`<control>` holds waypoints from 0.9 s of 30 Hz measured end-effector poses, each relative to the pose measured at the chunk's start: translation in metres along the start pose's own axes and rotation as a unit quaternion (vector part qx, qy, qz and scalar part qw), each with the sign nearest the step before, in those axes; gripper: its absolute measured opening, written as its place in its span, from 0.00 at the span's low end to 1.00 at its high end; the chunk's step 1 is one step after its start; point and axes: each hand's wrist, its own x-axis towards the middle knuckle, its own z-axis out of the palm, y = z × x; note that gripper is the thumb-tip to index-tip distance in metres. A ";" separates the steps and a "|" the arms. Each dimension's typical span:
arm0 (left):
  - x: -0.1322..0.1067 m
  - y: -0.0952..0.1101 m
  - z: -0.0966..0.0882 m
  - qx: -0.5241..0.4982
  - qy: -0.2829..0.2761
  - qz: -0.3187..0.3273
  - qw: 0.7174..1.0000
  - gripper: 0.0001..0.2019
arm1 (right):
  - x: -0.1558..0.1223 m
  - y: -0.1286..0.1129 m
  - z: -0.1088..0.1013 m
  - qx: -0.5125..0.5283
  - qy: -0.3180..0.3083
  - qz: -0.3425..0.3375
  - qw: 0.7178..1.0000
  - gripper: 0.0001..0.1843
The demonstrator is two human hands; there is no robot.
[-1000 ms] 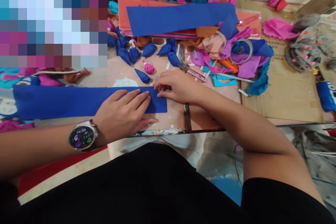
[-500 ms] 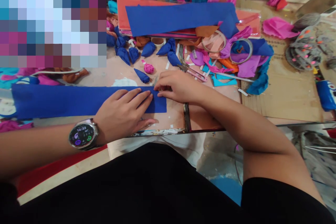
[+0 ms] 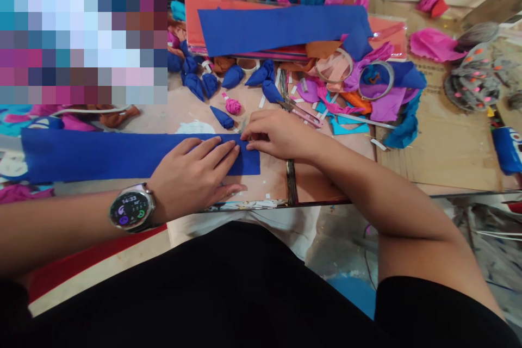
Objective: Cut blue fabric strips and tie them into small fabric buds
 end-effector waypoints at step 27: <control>0.003 -0.003 0.005 -0.035 0.003 -0.002 0.999 0.32 | -0.001 0.000 -0.001 -0.003 -0.001 -0.003 1.000 0.11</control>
